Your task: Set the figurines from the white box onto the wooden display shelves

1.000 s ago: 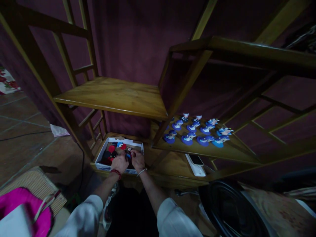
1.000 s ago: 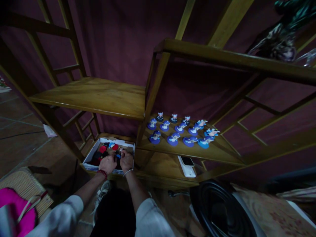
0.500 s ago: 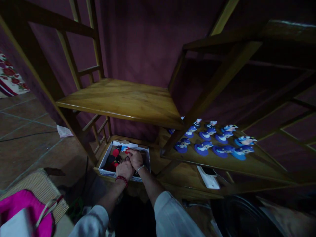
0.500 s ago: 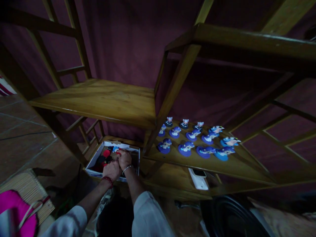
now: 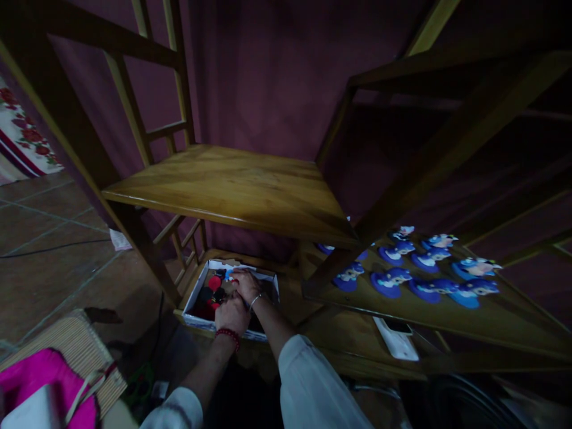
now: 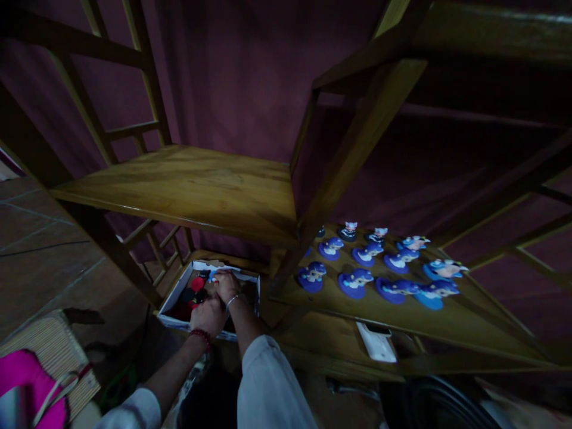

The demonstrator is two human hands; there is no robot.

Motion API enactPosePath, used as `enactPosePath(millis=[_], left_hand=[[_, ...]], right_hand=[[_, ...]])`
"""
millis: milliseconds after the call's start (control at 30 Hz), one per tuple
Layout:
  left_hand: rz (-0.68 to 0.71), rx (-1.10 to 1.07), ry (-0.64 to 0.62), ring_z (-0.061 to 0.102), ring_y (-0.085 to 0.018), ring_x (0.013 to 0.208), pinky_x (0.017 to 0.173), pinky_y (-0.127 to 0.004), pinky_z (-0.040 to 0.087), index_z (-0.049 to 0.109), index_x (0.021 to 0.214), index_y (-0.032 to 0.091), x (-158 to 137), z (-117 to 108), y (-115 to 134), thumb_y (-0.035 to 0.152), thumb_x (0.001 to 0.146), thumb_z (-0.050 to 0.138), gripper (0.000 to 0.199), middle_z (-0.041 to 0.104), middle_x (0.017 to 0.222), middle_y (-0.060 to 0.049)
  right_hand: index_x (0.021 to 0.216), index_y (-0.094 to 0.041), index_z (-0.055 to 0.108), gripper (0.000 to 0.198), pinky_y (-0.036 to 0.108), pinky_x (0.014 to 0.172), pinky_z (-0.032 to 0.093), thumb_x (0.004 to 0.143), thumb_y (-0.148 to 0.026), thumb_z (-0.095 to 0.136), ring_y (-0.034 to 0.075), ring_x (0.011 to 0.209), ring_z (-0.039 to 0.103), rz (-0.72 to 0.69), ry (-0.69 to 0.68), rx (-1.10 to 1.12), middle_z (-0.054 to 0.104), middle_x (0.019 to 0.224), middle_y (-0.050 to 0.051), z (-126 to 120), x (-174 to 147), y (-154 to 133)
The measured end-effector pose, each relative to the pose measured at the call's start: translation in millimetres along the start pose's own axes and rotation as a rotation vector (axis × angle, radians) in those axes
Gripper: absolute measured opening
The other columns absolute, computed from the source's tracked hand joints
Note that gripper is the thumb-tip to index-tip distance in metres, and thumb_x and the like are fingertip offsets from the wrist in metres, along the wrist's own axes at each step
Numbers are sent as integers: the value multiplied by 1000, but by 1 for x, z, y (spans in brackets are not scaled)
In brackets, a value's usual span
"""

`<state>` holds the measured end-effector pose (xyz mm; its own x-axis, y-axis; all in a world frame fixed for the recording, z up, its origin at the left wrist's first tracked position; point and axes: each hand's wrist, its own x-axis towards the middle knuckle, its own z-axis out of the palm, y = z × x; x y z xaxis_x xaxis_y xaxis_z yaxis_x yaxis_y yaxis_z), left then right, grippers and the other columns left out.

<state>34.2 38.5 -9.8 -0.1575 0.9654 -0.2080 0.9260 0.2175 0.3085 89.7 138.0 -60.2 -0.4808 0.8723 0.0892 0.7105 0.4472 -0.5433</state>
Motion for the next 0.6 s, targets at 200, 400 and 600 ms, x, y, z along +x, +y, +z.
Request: enactPosePath(millis=[200,400,600], left_hand=[[-14,16,-11,61,-27,81,66,-35,43,56,96,12,-2,-6,3,27,76,40,30,65,84,-16],[-20,23,-30,61,-27,83,66,-35,43,56,95,10,0,-6,4,26,77,37,30,65,84,-17],[-8,8,-21,61,-27,82,67,-35,43,55,99,11,2,-6,4,27,76,39,32,65,85,-17]], right_hand=[[100,-21,63,36,23,88,37,68,-9,53,16,101,51,-16,-81,-98,59,109,2,3,11,0],[95,-21,64,28,23,78,41,72,-13,49,15,91,53,15,-130,-174,59,104,3,1,18,-4],[93,-16,63,25,22,77,41,75,-14,46,15,90,55,55,-132,-198,59,104,7,4,21,-2]])
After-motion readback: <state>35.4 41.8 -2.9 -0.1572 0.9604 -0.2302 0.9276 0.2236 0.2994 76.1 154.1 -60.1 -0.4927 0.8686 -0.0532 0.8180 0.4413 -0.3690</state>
